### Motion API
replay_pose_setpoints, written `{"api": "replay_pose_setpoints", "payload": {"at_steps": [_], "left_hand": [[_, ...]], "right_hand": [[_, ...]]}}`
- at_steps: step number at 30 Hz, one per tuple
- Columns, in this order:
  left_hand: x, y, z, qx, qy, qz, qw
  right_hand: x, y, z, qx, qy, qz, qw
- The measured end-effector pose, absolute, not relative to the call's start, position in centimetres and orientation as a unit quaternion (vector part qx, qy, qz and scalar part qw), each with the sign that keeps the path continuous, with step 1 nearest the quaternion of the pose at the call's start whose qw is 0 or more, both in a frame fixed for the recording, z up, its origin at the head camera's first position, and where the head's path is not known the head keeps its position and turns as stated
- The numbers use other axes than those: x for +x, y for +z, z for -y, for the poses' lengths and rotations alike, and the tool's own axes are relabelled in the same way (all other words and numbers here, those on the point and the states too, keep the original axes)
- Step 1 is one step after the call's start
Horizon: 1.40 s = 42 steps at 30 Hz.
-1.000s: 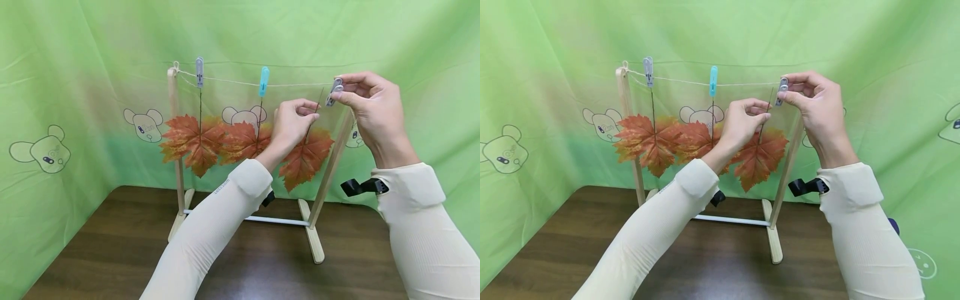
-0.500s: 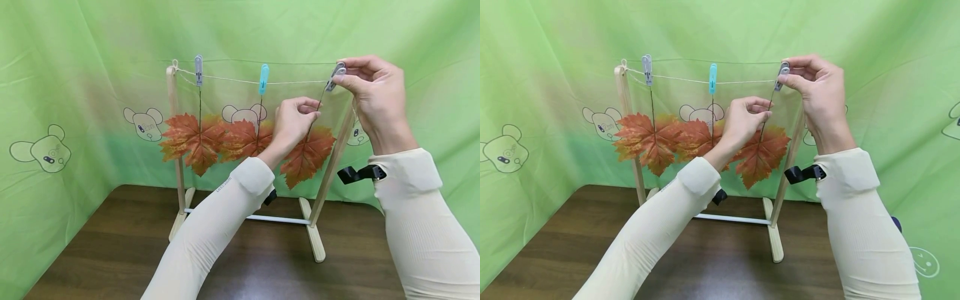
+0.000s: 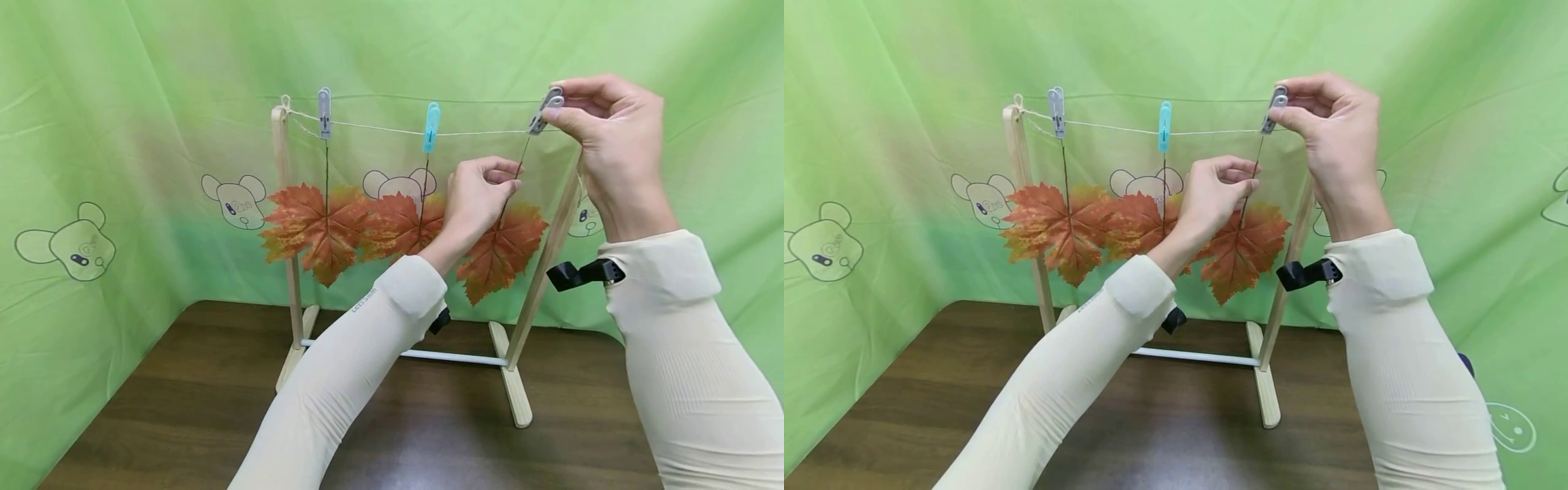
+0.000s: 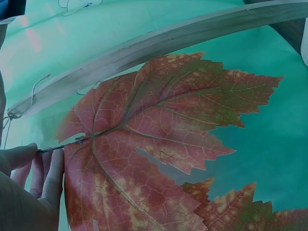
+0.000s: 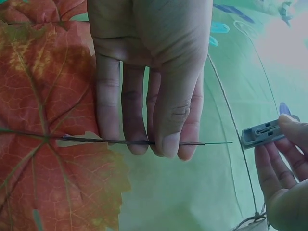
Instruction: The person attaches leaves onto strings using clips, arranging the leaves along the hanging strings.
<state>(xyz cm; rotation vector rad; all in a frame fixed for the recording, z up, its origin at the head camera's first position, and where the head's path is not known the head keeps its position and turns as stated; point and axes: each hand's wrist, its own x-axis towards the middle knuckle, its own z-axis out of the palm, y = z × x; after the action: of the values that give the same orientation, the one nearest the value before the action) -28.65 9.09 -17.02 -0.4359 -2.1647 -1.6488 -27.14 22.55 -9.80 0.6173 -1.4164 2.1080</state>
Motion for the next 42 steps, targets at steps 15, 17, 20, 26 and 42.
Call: {"api": "replay_pose_setpoints", "payload": {"at_steps": [15,17,20,26,42], "left_hand": [[-28.8,-16.7,-9.1,-0.147,-0.590,0.771,0.188],[-28.8,-16.7,-9.1,-0.148,-0.591,0.770,0.187],[-28.7,-16.7,-9.1,-0.149,-0.590,0.771,0.186],[-28.7,-16.6,-9.2,-0.152,-0.593,0.767,0.193],[-28.6,-16.5,-9.2,-0.156,-0.595,0.768,0.181]], "right_hand": [[-27.1,-8.7,-22.5,0.176,0.754,0.595,0.213],[-27.2,-8.6,-22.5,0.175,0.754,0.598,0.207],[-27.3,-8.6,-22.5,0.178,0.755,0.598,0.200],[-27.4,-8.6,-22.6,0.188,0.757,0.596,0.193],[-27.3,-8.5,-22.9,0.156,0.772,0.596,0.159]]}}
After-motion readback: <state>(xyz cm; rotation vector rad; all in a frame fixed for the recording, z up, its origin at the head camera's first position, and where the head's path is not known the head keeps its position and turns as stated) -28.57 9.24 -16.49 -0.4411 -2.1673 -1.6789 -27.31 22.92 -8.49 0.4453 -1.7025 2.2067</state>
